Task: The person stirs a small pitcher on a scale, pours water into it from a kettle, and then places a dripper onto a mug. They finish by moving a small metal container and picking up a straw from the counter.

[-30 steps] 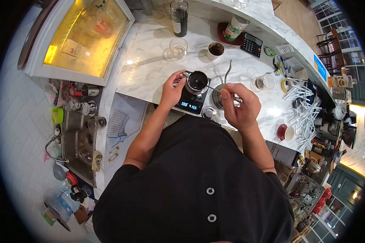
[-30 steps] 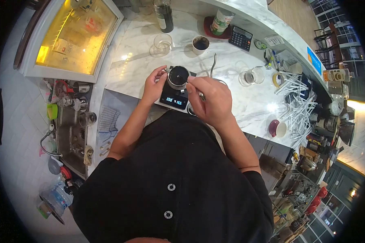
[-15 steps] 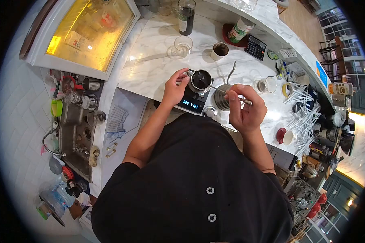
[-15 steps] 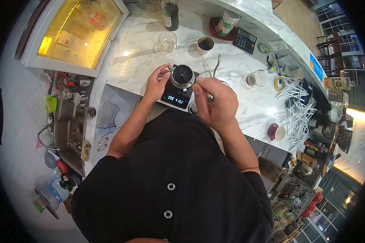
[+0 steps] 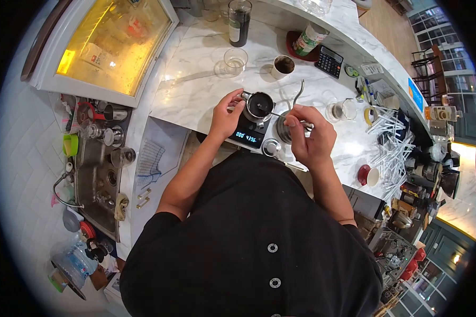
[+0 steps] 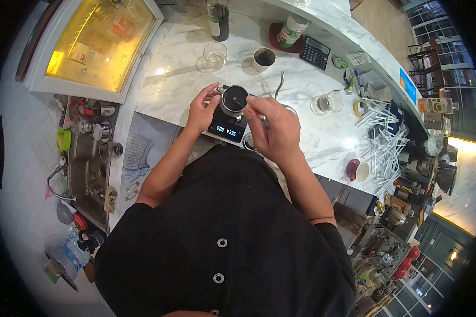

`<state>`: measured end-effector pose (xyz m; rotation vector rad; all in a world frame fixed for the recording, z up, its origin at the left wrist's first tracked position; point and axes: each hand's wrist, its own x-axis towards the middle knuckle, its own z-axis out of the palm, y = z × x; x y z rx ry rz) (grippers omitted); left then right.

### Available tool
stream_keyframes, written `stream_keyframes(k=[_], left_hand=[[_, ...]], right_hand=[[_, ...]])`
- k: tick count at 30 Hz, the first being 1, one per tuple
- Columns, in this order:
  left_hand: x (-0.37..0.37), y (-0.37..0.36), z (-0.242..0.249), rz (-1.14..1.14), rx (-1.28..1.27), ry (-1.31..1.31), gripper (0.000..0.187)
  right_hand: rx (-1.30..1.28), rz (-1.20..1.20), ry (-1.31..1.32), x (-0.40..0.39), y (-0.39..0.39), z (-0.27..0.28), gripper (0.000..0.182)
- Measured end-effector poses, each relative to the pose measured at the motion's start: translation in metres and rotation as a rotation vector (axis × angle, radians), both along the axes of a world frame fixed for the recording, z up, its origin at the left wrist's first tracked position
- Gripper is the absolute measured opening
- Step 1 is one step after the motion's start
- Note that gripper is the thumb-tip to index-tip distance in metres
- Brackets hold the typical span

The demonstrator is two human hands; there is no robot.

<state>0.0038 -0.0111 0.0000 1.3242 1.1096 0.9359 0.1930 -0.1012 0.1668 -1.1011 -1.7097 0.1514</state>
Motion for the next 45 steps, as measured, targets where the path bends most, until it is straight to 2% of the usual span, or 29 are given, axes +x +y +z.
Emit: stream_keyframes(k=[4,6,10,12,19,29,34,40,45], left_hand=[[0.000,0.002,-0.001,-0.004,-0.004,0.006,0.036],[0.000,0.001,-0.001,-0.005,0.002,-0.002,0.035],[-0.001,0.005,-0.005,-0.012,-0.014,-0.022,0.034],[-0.001,0.005,-0.006,-0.017,-0.005,-0.017,0.033],[0.001,0.008,-0.008,-0.013,-0.010,-0.032,0.030],[0.000,0.013,-0.017,0.008,-0.012,-0.112,0.029],[0.000,0.008,-0.011,0.005,-0.024,-0.113,0.029],[-0.001,0.006,-0.007,-0.029,-0.080,-0.057,0.033],[-0.003,0.007,-0.009,-0.042,-0.065,-0.036,0.034]], right_hand=[[-0.019,-0.044,0.048,-0.001,0.002,-0.003,0.037],[-0.125,-0.048,0.198,-0.003,0.001,-0.004,0.033],[-0.179,-0.081,0.308,-0.007,0.003,-0.008,0.029],[-0.226,-0.149,0.547,-0.010,0.005,-0.003,0.027],[-0.308,-0.240,0.626,-0.006,0.011,0.007,0.027],[-0.321,-0.220,0.639,0.007,0.018,0.012,0.027],[-0.295,-0.196,0.549,0.013,0.014,0.019,0.027],[-0.292,-0.164,0.542,0.013,0.015,0.009,0.018],[-0.244,-0.197,0.347,0.012,0.013,0.012,0.019]])
